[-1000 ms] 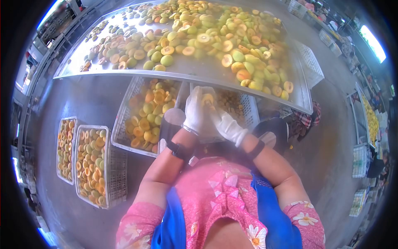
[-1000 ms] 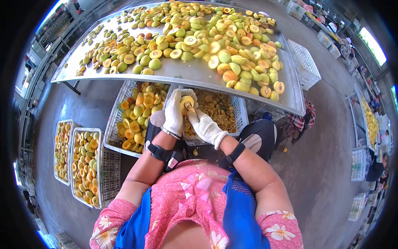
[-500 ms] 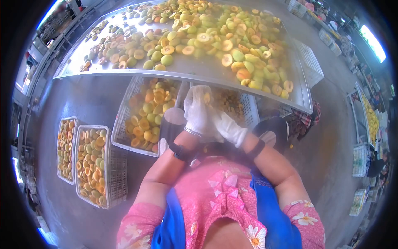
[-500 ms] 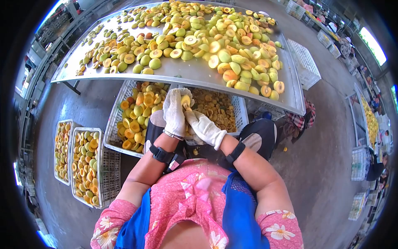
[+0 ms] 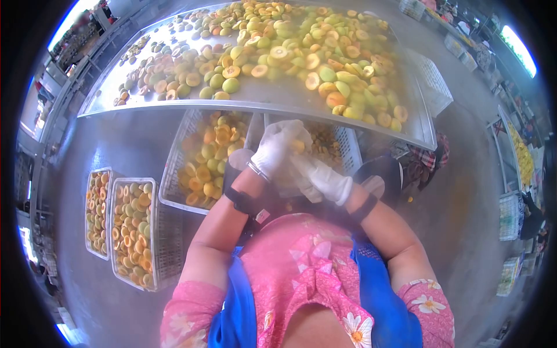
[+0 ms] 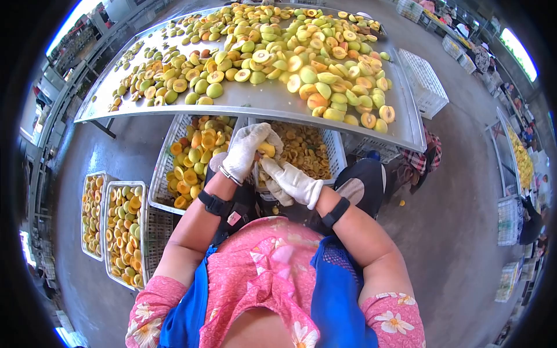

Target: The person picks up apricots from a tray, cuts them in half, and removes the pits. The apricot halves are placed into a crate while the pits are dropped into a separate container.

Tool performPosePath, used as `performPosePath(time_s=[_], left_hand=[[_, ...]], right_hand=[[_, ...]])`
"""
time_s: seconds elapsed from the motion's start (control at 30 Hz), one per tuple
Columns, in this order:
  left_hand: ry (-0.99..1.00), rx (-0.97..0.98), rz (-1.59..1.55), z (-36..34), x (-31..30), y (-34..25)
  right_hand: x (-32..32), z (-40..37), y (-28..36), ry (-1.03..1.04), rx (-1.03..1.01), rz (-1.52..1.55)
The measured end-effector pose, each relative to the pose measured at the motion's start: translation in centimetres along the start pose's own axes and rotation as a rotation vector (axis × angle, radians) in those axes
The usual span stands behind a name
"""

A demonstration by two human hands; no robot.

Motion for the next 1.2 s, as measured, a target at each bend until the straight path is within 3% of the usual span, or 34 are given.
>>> performPosePath(time_s=[0.1,0.13,0.2,0.23,0.3,0.37,0.43,0.5,0.57,0.63,0.67,0.73,0.77,0.83,0.9,0.93,0.97,1.0,1.03,1.1,1.17,1.2], left_hand=[[-0.056,0.034,0.3,-0.1,1.0,-0.4],[-0.073,-0.01,0.233,-0.5,1.2,-0.4],[0.009,-0.034,0.12,-0.7,1.7,-0.3],[0.093,-0.061,0.001,-0.8,2.4,-0.2],[0.074,-0.047,0.03,-0.9,2.6,-0.7],[0.093,0.073,0.6,-1.9,5.0,-3.0],[0.102,0.053,0.774,-1.7,5.5,-2.5],[0.169,-0.071,0.337,-1.2,5.4,-1.9],[0.217,-0.037,0.234,-1.3,6.4,-2.6],[0.162,0.01,-0.152,-1.2,5.9,-2.9],[0.02,-0.091,-0.302,-0.8,5.2,-1.9],[0.042,-0.081,-0.391,-0.1,5.3,-1.9],[0.062,-0.074,-0.489,0.3,5.1,-1.8],[-0.015,-0.047,-0.461,1.7,3.1,-1.2],[-0.082,-0.104,-0.863,3.8,-0.9,0.6],[-0.158,-0.135,-0.855,2.5,-1.6,-0.6],[-0.25,0.019,-0.601,2.2,-4.9,-1.9],[-0.43,-0.008,-0.444,1.4,-8.4,-2.3],[-0.403,-0.077,-0.267,1.9,-12.5,-1.7],[-0.597,-0.081,0.487,-1.1,-12.7,-6.6],[-0.676,-0.04,0.9,-0.5,-12.6,-8.3],[-0.647,-0.037,0.846,0.6,-12.0,-8.0]], right_hand=[[0.3,-0.5,1.1,-0.042,-0.122,-0.034],[0.4,-0.9,1.7,-0.039,-0.132,-0.032],[1.9,-2.5,1.1,0.026,0.088,0.329],[2.0,-2.9,1.8,0.033,0.077,0.333],[2.7,-3.9,2.6,0.076,0.128,0.418],[1.5,-1.0,-2.3,0.156,0.041,0.373],[1.7,-1.2,-1.7,0.228,-0.046,0.326],[3.5,-5.0,2.9,0.215,0.113,0.537],[3.7,-5.1,3.4,0.234,0.077,0.669],[3.7,-4.0,3.3,0.261,0.04,0.8],[4.8,-3.7,4.0,0.459,0.035,1.047],[5.6,-4.4,6.4,0.746,0.08,1.489],[5.5,-4.4,6.6,0.75,0.081,1.488],[4.2,-2.9,5.2,0.51,0.003,1.287],[3.6,-2.3,6.0,0.526,-0.045,1.243],[3.1,-1.8,5.8,0.553,-0.028,1.244],[2.7,-1.5,5.6,0.576,-0.011,1.249],[1.4,-0.9,4.6,0.442,0.0,1.144],[0.6,-0.9,4.6,0.434,-0.005,1.148],[-1.8,-0.1,3.0,0.237,0.052,1.042],[-3.1,0.5,2.5,0.204,0.038,1.004],[-3.6,0.7,2.1,0.181,0.038,0.994]])
Point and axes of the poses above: each hand's wrist, its own z-axis towards the middle knuckle, its own x-axis out of the palm, y = z × x, the point moved 9 cm from there along z, towards the middle knuckle, and after that the axes turned 13 degrees about -x, right-handed, at the moved point
